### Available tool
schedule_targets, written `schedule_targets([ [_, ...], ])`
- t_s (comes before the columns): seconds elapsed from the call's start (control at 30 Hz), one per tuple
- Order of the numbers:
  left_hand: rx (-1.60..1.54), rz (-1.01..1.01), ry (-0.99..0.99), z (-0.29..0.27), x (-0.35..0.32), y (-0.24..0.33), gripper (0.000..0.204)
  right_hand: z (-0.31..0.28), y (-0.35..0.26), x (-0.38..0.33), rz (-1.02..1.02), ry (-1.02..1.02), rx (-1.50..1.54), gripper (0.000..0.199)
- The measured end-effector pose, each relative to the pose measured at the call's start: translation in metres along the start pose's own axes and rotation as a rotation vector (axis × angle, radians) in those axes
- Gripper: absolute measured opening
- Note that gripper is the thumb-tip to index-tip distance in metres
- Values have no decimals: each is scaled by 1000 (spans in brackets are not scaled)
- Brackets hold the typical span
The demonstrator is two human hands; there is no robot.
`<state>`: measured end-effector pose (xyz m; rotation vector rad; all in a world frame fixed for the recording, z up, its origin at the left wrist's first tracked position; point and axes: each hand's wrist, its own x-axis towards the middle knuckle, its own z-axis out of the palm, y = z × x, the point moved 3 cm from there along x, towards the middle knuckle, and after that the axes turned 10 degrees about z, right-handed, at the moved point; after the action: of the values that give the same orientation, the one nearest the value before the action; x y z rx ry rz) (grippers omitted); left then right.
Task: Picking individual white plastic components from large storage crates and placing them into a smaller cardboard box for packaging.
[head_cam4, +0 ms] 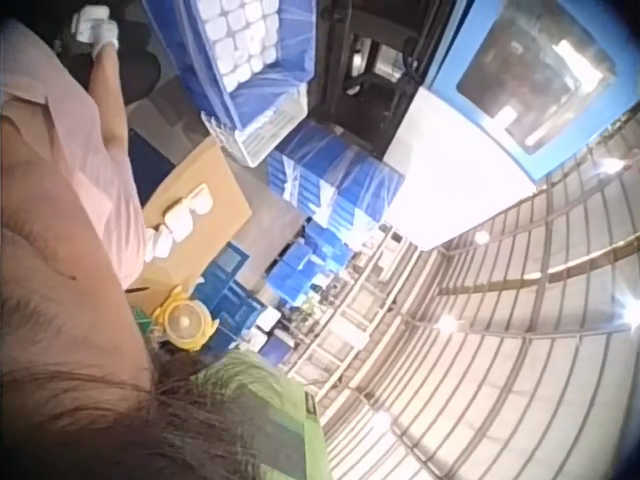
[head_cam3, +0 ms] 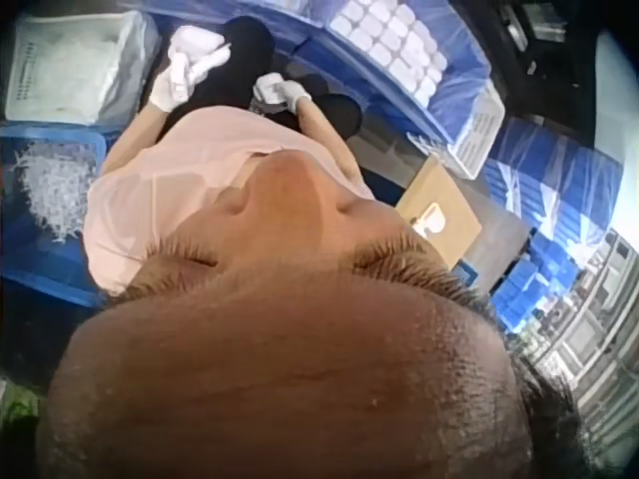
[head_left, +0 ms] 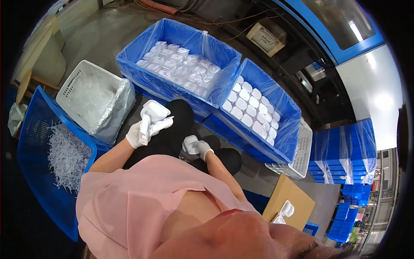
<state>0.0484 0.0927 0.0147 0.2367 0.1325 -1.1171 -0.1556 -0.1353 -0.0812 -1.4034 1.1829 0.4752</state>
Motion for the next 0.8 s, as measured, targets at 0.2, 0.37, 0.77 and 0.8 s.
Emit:
schedule_targets([
  [0.2, 233, 90, 20, -18, 2, 1, 48, 34, 5, 19, 112, -182, -262, 25],
  [0.37, 187, 75, 154, 26, -6, -8, 57, 27, 2, 15, 213, -343, -199, 27],
  [0.77, 707, 131, 224, 75, -42, -18, 28, 50, 22, -8, 185, -457, -444, 31],
  [0.8, 1023, 161, 162, 86, -49, -18, 16, 53, 23, -11, 189, -456, -444, 31],
])
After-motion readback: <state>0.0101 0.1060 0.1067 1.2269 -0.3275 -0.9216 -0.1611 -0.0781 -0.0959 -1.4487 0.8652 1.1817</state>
